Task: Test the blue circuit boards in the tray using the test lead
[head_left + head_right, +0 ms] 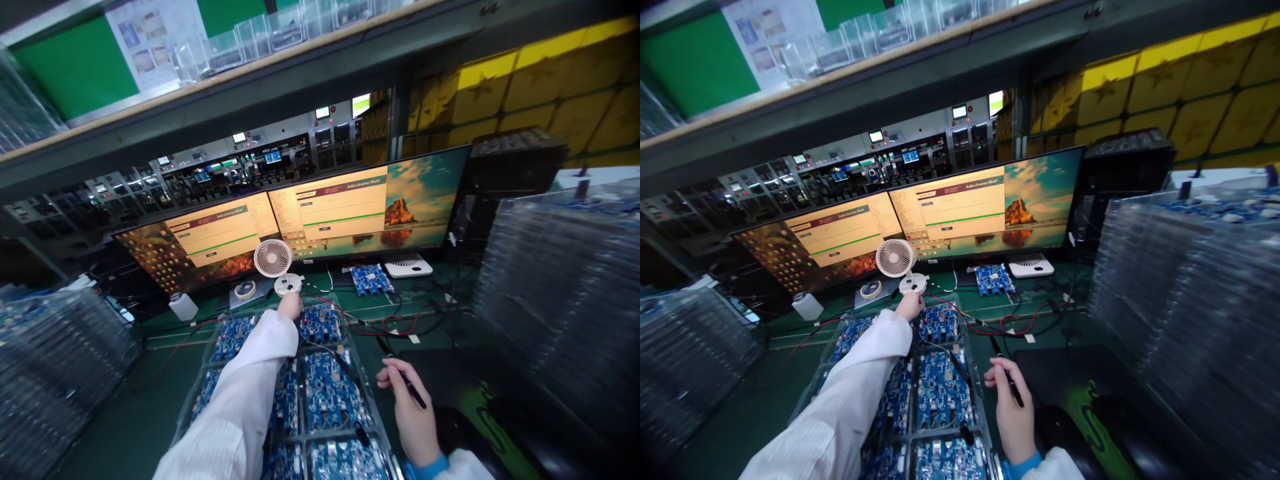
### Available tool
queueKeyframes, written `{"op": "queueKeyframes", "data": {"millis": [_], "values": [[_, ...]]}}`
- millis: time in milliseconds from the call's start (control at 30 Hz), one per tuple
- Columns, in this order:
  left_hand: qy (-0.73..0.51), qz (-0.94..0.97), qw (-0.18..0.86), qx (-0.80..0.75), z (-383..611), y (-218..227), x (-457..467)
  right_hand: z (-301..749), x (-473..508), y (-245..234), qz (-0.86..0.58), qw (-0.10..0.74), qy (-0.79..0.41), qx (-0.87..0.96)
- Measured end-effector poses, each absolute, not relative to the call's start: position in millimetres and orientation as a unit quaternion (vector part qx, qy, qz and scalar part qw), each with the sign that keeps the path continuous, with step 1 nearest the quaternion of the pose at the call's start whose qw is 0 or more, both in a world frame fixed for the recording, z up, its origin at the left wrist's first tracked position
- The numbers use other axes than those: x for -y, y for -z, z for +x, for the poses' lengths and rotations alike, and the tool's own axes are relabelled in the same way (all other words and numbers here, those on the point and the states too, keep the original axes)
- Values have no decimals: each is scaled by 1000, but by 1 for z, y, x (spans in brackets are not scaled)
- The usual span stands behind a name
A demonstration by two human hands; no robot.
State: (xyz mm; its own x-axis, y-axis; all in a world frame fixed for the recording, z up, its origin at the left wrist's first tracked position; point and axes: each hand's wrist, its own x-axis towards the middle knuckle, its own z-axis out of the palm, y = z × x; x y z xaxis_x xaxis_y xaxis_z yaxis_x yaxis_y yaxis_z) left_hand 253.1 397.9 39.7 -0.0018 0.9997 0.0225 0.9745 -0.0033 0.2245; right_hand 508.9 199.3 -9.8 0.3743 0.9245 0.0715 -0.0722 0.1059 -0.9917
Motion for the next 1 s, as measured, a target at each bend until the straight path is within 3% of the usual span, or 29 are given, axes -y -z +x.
{"op": "queueKeyframes", "data": {"millis": [333,600,1000], "values": [[-172,673,75,-715,245,-47,-367,513,-200,16,-535,628,-400,399],[-255,508,-17,-823,122,-90,-303,512,-201,21,-536,622,-405,403],[-176,444,34,-878,59,-39,-312,514,-202,27,-545,611,-406,406]]}}
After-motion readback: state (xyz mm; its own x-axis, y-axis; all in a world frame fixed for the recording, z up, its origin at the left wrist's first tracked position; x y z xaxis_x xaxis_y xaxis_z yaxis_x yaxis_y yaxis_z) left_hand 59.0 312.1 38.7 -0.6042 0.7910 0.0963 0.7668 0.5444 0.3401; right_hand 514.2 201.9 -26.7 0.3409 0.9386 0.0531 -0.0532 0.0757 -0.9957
